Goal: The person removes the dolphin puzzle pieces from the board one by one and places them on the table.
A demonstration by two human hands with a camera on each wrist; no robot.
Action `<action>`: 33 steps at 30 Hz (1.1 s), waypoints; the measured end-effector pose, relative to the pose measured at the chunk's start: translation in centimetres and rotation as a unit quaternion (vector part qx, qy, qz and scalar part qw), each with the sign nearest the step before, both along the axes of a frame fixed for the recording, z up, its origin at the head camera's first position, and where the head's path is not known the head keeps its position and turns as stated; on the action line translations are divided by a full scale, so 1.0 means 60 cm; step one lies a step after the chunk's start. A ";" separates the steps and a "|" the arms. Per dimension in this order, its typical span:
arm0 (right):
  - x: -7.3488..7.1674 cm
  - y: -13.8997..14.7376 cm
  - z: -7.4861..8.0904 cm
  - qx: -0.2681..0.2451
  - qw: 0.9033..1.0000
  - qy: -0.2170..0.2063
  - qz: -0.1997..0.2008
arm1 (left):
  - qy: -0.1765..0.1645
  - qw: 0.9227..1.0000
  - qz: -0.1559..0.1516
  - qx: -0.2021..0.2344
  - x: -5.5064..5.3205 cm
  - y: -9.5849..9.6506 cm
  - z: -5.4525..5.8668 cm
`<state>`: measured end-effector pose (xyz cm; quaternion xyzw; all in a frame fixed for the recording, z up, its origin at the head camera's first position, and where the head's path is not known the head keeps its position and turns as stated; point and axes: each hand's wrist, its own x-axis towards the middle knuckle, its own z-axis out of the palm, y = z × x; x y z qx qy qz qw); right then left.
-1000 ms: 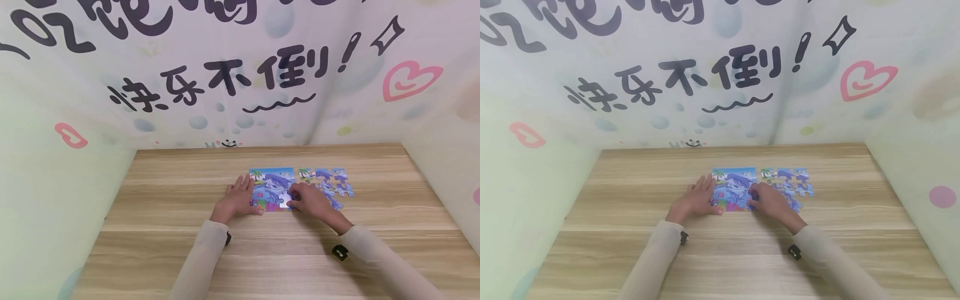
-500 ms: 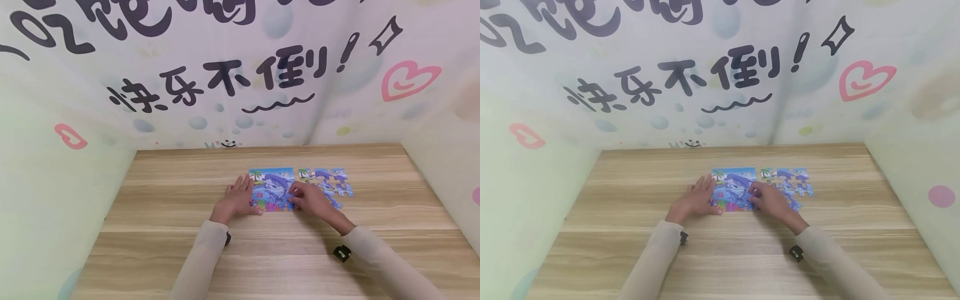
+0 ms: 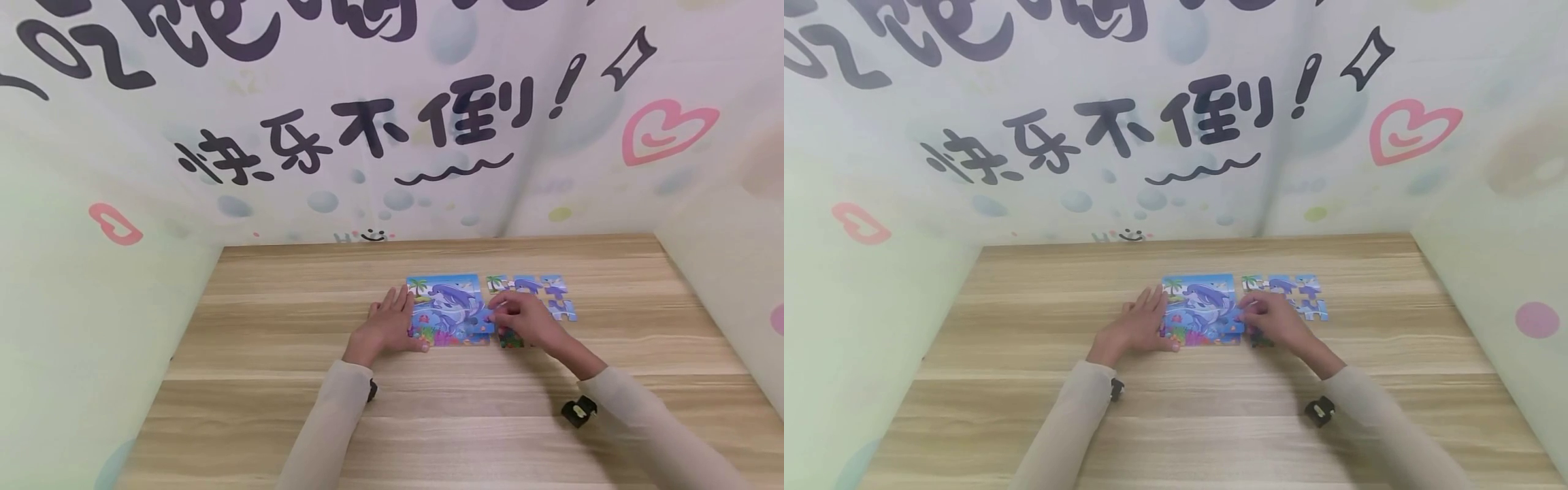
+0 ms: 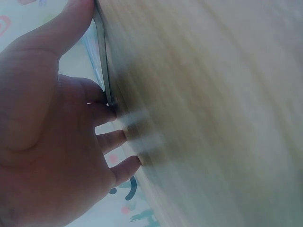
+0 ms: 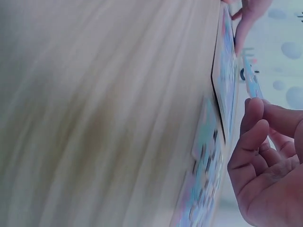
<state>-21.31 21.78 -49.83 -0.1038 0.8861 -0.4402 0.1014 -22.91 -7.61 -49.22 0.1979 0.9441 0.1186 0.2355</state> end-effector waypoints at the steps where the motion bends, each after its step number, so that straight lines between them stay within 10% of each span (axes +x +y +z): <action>1: 0.000 0.006 0.001 0.002 1.000 -0.001 -0.003 | 0.000 1.000 0.000 0.000 0.000 0.000 -0.001; 33: 0.036 0.161 0.003 -0.005 0.994 -0.095 -0.061 | 0.003 1.000 0.001 -0.003 -0.002 0.001 -0.003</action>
